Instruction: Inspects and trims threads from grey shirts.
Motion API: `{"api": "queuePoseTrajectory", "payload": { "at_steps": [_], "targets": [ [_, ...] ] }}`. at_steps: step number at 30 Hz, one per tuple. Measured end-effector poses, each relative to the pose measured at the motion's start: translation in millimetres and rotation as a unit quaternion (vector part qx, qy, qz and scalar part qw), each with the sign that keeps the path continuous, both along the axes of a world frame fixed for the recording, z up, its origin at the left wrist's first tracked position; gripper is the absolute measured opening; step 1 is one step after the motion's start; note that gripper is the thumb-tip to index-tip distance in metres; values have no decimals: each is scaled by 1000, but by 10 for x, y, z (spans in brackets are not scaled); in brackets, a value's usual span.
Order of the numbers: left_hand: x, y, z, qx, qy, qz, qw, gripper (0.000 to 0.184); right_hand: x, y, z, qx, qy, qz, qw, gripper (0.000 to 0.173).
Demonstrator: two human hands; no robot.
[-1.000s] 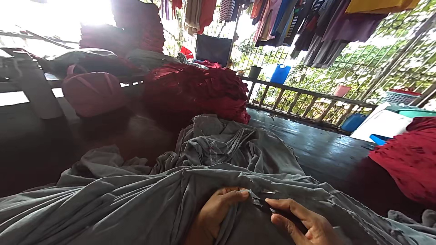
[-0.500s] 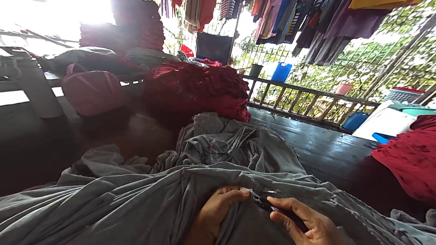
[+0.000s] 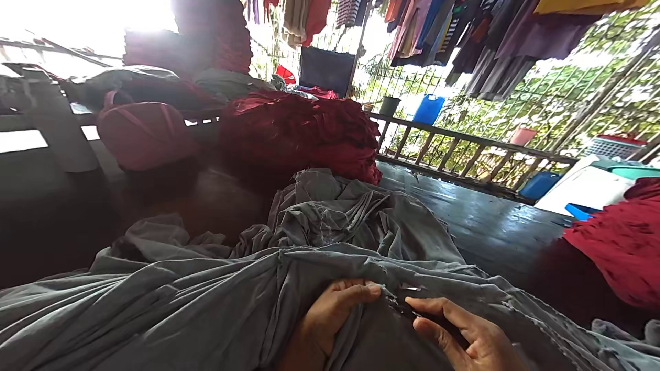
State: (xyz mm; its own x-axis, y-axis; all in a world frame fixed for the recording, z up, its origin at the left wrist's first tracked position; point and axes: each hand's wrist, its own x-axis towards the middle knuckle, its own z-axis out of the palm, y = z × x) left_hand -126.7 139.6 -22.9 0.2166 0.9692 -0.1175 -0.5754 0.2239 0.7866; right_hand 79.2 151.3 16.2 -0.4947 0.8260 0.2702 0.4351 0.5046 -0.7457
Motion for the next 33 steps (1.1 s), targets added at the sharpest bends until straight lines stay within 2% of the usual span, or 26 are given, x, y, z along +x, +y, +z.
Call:
{"api": "queuePoseTrajectory", "payload": {
  "at_steps": [9,17,27,33],
  "targets": [
    [3,-11,24,-2,-2,3,1000,37,-27,-18,-27,57,-14,-13,998,24],
    [-4,-10,23,-3,-9,2,1000,38,-30,-21,33,29,-46,3,998,32],
    [-8,-6,22,-2,-6,-2,1000,38,-70,-27,-26,63,-19,-14,998,24],
    [-2,-6,28,-2,-5,7,1000,39,-36,-35,48,-12,-20,6,1000,30]
  ]
}}
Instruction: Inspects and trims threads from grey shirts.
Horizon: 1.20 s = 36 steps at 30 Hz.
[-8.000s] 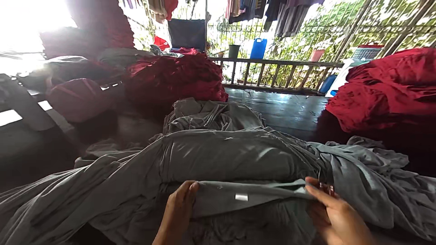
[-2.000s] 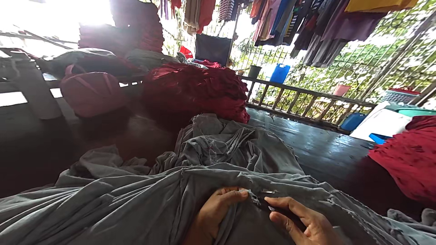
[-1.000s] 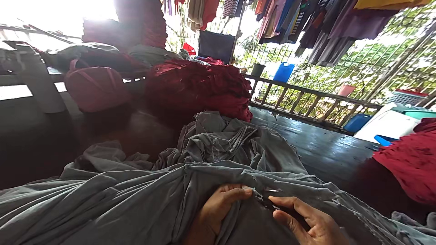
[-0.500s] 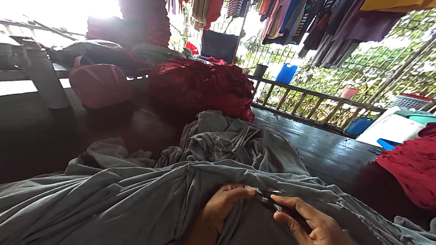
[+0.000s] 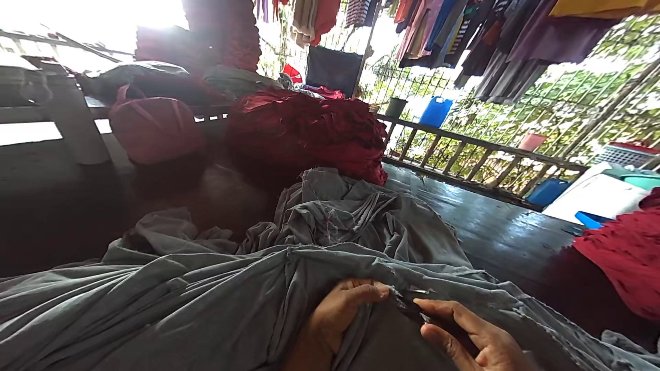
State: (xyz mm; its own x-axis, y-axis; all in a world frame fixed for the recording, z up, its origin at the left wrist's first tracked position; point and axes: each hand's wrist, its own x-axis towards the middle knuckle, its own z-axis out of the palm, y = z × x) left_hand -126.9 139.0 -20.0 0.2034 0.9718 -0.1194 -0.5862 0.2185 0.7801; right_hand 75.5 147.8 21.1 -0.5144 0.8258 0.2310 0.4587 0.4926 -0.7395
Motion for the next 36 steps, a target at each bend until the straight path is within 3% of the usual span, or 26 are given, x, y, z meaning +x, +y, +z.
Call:
{"api": "queuePoseTrajectory", "payload": {
  "at_steps": [5,10,13,18,27,36],
  "targets": [
    [16,-14,30,-33,-3,17,999,38,-65,-10,-20,80,-13,-17,997,23],
    [11,-15,33,-36,-8,15,999,38,-78,-46,26,4,68,-73,995,22],
    [17,-28,59,-55,-8,24,998,37,-14,-77,60,7,9,-53,999,31],
    [21,-33,62,-60,-15,30,998,37,-32,-131,32,62,-46,-50,996,31],
    [9,-28,38,-44,-12,25,999,38,-8,-38,69,-69,41,-16,997,24],
    [18,-15,30,-34,-11,19,999,40,9,-4,87,-66,24,-16,997,23]
  ]
}}
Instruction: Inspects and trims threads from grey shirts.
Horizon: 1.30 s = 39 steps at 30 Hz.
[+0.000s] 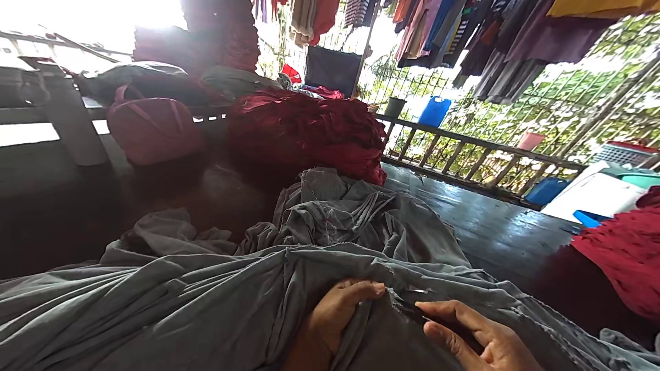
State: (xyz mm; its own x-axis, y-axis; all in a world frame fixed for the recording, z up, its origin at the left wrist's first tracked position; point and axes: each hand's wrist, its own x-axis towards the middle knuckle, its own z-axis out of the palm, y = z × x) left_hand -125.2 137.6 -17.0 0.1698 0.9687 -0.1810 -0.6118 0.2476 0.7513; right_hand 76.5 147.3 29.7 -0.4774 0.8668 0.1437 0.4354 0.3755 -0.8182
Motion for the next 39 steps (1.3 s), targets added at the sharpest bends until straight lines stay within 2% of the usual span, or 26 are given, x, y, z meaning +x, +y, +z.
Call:
{"api": "queuePoseTrajectory", "payload": {
  "at_steps": [16,18,22,24,30,39],
  "targets": [
    [-6,-2,9,-8,-4,-7,1000,41,9,15,-78,101,-21,12,995,22],
    [-5,-1,5,-8,-1,-6,1000,40,16,15,-71,82,-9,10,997,22],
    [-11,9,-20,2,-18,-9,1000,40,55,13,-5,-17,71,8,997,16],
    [-14,12,-41,8,-27,-8,1000,38,71,22,-1,-29,85,4,996,16],
    [-6,11,-32,2,-23,3,1000,39,24,19,-40,30,2,9,1000,28],
    [-11,7,-24,8,-9,2,1000,39,-25,7,-85,60,-11,-7,998,29]
  ]
}}
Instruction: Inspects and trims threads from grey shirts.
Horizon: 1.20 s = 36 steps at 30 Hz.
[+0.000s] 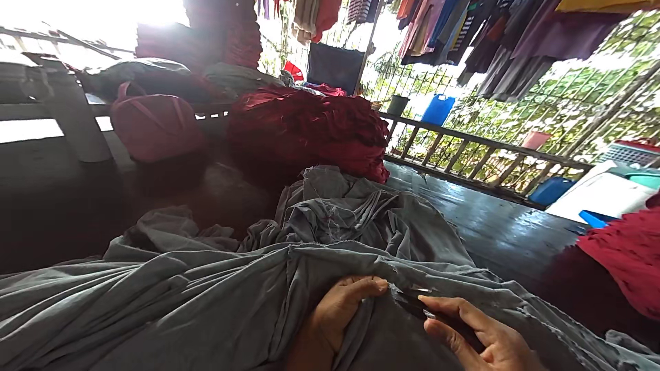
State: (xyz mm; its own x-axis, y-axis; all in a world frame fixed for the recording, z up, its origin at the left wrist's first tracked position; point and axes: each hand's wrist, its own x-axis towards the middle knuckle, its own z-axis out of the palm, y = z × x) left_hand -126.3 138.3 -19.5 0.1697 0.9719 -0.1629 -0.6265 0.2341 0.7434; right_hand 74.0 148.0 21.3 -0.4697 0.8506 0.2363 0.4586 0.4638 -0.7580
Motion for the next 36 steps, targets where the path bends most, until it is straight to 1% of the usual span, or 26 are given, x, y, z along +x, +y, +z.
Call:
{"api": "queuePoseTrajectory", "payload": {
  "at_steps": [3,5,8,10,13,15,16,18,19,20,22,23,25,26,27,28,30,31,33,34,36],
  "targets": [
    [5,0,5,0,0,3,1000,39,-4,-8,-4,26,-4,13,1000,27],
    [12,1,11,-6,3,7,1000,40,26,-3,-6,42,-5,54,998,25],
    [14,7,3,-3,6,8,1000,38,107,26,32,39,-10,108,993,23],
    [15,8,-5,-5,2,8,1000,38,125,23,55,39,-15,89,995,26],
    [20,11,-7,-3,1,7,1000,38,85,19,48,42,-4,32,999,29],
    [17,13,-4,2,2,7,1000,38,25,15,23,25,17,-4,1000,37],
    [18,15,-1,3,6,7,1000,38,0,13,14,12,18,-26,999,45],
    [19,29,-5,10,10,1,1000,35,-9,24,-9,-18,4,-66,998,74],
    [17,40,-22,21,8,-6,1000,32,7,30,-34,-28,-4,-82,996,78],
    [15,52,-45,39,5,-13,999,30,27,28,-59,-37,-9,-94,995,71],
    [5,68,-83,88,14,-19,996,32,72,8,-71,-71,-5,-97,993,44],
    [11,62,-77,91,20,-13,996,33,88,-5,-55,-92,1,-91,992,34],
    [33,38,-35,67,36,-2,997,35,87,-30,-12,-119,20,-90,989,23],
    [42,29,-13,56,47,1,997,36,75,-41,6,-124,31,-89,988,21],
    [47,23,5,45,57,5,997,36,60,-53,17,-117,40,-87,988,22],
    [52,18,18,36,64,9,997,36,46,-69,13,-93,44,-84,991,28],
    [58,14,32,24,72,15,997,35,17,-102,-18,-2,30,-73,997,42],
    [61,17,33,20,73,15,997,35,-7,-120,-43,45,18,-72,996,44],
    [60,21,21,21,71,12,997,35,-56,-175,-98,119,-9,-76,990,40],
    [62,21,27,22,71,12,997,35,-71,-199,-133,139,-17,-85,987,37],
    [76,-2,130,8,84,17,996,36,-76,-238,-191,127,0,-120,985,35]
  ]
}}
